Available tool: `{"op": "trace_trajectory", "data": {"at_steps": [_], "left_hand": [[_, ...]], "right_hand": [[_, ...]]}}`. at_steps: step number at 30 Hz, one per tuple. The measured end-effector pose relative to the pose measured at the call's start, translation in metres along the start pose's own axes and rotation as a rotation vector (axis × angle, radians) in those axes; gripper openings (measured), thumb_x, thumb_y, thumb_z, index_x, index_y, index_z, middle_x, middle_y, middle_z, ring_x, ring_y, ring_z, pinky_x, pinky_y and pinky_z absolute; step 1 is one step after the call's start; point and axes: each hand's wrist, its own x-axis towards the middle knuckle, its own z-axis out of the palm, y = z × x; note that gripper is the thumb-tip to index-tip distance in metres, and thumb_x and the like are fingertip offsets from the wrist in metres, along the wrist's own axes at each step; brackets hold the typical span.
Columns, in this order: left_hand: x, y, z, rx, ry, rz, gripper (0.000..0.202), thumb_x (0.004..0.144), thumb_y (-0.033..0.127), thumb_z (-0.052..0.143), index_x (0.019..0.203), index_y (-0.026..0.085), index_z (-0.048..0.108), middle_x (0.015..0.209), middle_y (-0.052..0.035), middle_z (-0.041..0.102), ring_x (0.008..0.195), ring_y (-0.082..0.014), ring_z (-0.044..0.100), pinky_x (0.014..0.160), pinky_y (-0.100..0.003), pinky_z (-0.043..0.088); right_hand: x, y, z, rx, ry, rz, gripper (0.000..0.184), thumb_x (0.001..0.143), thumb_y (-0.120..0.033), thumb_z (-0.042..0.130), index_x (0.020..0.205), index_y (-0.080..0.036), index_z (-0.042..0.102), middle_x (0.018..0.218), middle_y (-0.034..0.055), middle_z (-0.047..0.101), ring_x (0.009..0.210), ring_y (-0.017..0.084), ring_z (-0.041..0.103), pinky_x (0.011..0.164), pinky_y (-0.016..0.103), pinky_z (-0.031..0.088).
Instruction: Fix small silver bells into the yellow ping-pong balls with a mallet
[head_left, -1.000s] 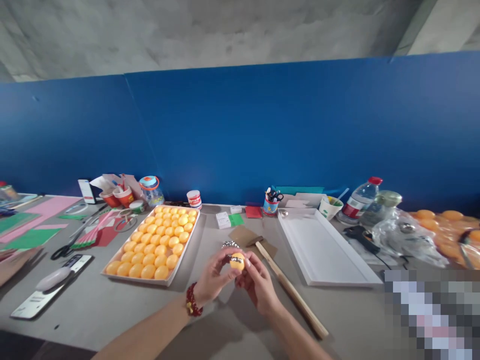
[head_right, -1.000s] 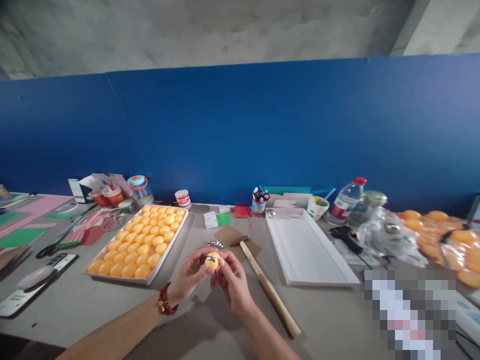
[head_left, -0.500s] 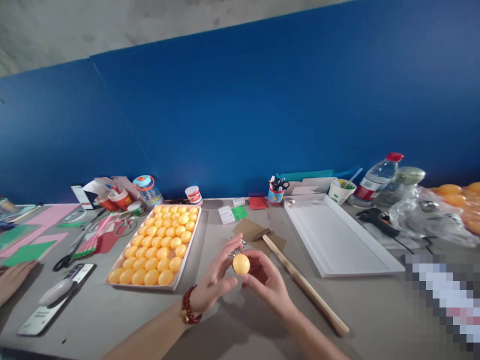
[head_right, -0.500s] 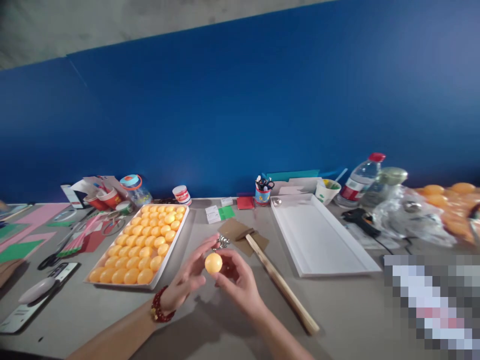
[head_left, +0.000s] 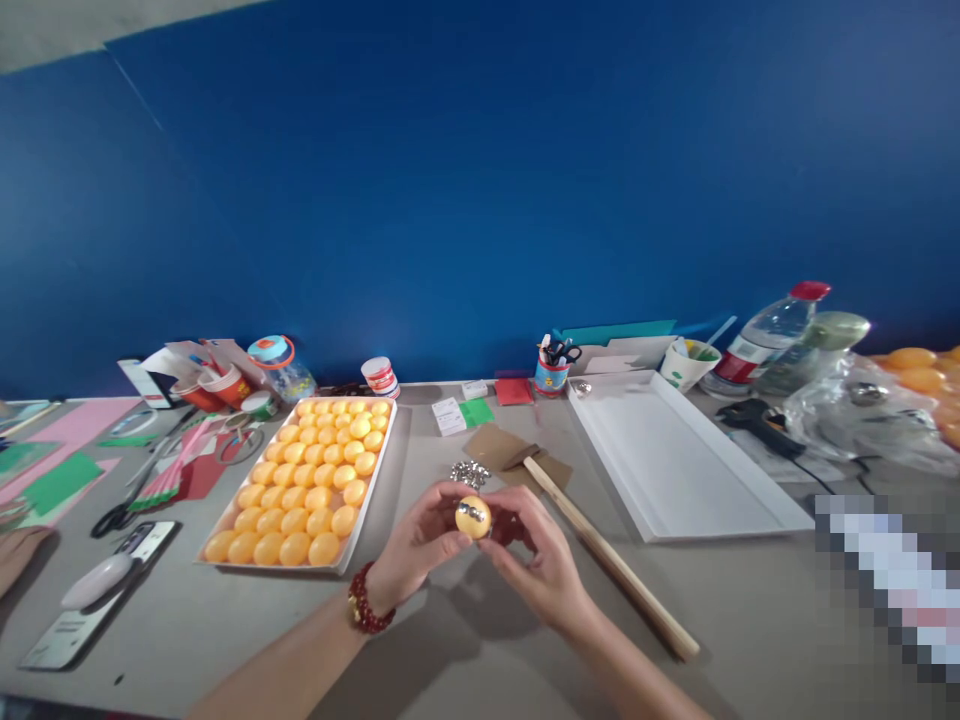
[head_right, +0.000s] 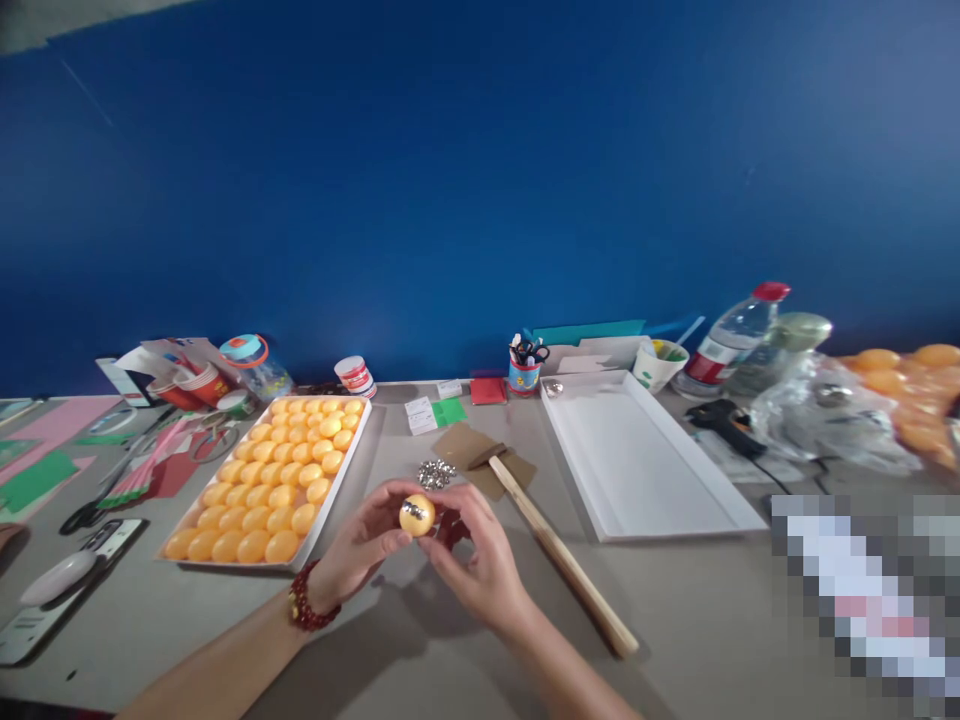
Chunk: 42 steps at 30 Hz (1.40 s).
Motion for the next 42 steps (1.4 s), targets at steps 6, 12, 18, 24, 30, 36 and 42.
{"op": "trace_trajectory", "data": {"at_steps": [6, 12, 18, 24, 30, 36, 42], "left_hand": [[-0.001, 0.002, 0.006, 0.009, -0.028, 0.0, 0.034, 0.085, 0.022, 0.069, 0.117, 0.021, 0.058, 0.108, -0.0071, 0.066, 0.101, -0.0209, 0.061, 0.087, -0.031, 0.049], [-0.007, 0.003, 0.006, 0.18, -0.004, 0.022, 0.04, 0.086, 0.025, 0.067, 0.123, 0.023, 0.053, 0.118, -0.009, 0.06, 0.105, -0.0238, 0.062, 0.091, -0.036, 0.051], [-0.013, 0.004, 0.008, 0.425, 0.115, 0.068, 0.028, 0.09, 0.024, 0.061, 0.117, 0.021, 0.056, 0.122, -0.0094, 0.056, 0.107, -0.0224, 0.061, 0.09, -0.032, 0.053], [-0.012, -0.007, 0.011, 0.46, 0.188, 0.081, 0.029, 0.087, 0.023, 0.065, 0.114, 0.021, 0.055, 0.117, -0.008, 0.056, 0.108, -0.022, 0.059, 0.089, -0.03, 0.054], [-0.011, -0.018, 0.009, 0.398, 0.216, 0.058, 0.035, 0.085, 0.026, 0.067, 0.116, 0.021, 0.053, 0.117, -0.008, 0.056, 0.106, -0.0211, 0.06, 0.088, -0.03, 0.053], [-0.01, -0.019, 0.007, 0.418, 0.224, -0.021, 0.034, 0.083, 0.026, 0.069, 0.113, 0.018, 0.054, 0.104, -0.0074, 0.063, 0.092, -0.0198, 0.064, 0.082, -0.031, 0.054], [-0.01, -0.018, 0.009, 0.461, 0.239, 0.024, 0.027, 0.083, 0.018, 0.063, 0.11, 0.018, 0.057, 0.102, -0.0073, 0.063, 0.09, -0.0202, 0.064, 0.08, -0.031, 0.055]], "right_hand": [[0.0, 0.004, -0.001, -0.042, -0.006, -0.057, 0.032, 0.086, -0.021, 0.066, 0.117, -0.025, 0.061, 0.101, 0.0074, 0.057, 0.077, 0.019, 0.057, 0.063, 0.03, 0.05], [0.001, 0.008, 0.0, -0.068, -0.024, -0.081, 0.03, 0.086, -0.02, 0.065, 0.115, -0.025, 0.06, 0.102, 0.0065, 0.056, 0.076, 0.017, 0.057, 0.064, 0.029, 0.051], [-0.002, 0.014, 0.005, -0.06, -0.051, -0.046, 0.032, 0.086, -0.015, 0.062, 0.115, -0.027, 0.057, 0.107, 0.0052, 0.057, 0.074, 0.014, 0.057, 0.065, 0.027, 0.052], [-0.004, 0.021, 0.01, -0.057, -0.045, 0.022, 0.037, 0.082, -0.009, 0.06, 0.115, -0.025, 0.054, 0.108, 0.0051, 0.057, 0.075, 0.014, 0.058, 0.063, 0.025, 0.052], [-0.005, 0.029, 0.011, -0.13, -0.045, 0.021, 0.041, 0.079, -0.006, 0.058, 0.115, -0.025, 0.055, 0.111, 0.0062, 0.057, 0.079, 0.015, 0.061, 0.064, 0.025, 0.054], [-0.006, 0.03, 0.011, -0.307, -0.05, -0.059, 0.04, 0.08, -0.007, 0.058, 0.115, -0.025, 0.053, 0.113, 0.0085, 0.057, 0.09, 0.019, 0.063, 0.067, 0.027, 0.056], [-0.005, 0.026, 0.01, -0.368, -0.057, -0.111, 0.042, 0.081, -0.006, 0.056, 0.118, -0.025, 0.052, 0.115, 0.0098, 0.058, 0.088, 0.019, 0.063, 0.067, 0.028, 0.056]]}}
